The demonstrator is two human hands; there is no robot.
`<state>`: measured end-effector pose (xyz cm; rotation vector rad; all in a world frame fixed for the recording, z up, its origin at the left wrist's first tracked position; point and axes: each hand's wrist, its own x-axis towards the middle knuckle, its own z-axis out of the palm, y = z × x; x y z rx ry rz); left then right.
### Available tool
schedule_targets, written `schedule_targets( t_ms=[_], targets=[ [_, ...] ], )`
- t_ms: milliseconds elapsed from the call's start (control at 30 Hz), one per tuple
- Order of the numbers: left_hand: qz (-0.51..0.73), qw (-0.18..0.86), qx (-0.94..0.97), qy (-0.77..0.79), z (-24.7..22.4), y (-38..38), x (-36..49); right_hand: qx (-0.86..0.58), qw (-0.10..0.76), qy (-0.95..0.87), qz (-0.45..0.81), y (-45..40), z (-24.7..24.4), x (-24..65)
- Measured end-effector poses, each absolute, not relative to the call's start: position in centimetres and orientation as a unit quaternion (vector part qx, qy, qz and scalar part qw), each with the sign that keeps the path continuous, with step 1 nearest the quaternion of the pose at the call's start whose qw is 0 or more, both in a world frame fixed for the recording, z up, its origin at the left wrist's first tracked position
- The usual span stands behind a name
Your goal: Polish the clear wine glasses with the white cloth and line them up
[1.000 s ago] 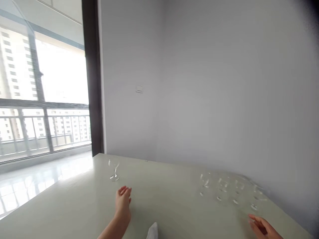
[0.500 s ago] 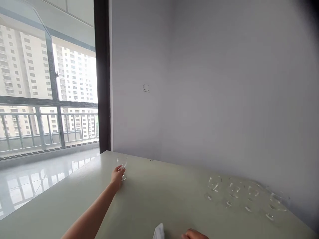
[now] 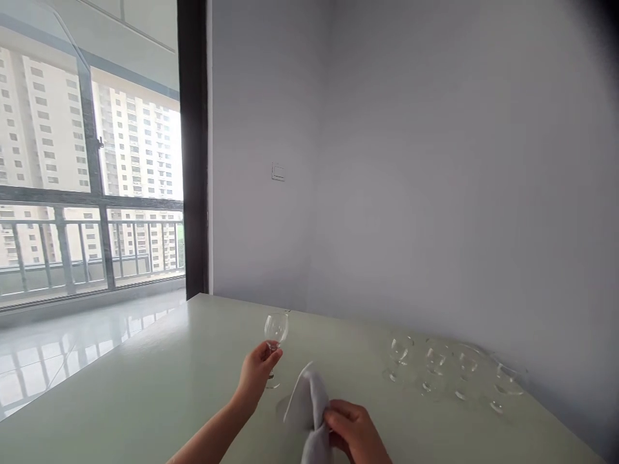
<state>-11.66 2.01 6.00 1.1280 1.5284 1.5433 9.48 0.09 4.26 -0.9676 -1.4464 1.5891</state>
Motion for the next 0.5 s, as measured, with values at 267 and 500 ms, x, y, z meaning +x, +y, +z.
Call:
schedule_targets(
  t_ms=[267, 500],
  targets=[
    [0.563, 0.348, 0.486, 0.57, 4.1, 1.3, -6.0, -0.416, 0.507, -0.367, 0.66, 2.5, 5.8, 13.8],
    [0.455, 0.2, 0.608, 0.619, 1.7, 0.0, -5.9, -0.404, 0.522, -0.329, 0.675, 2.7, 6.6, 14.6]
  ],
)
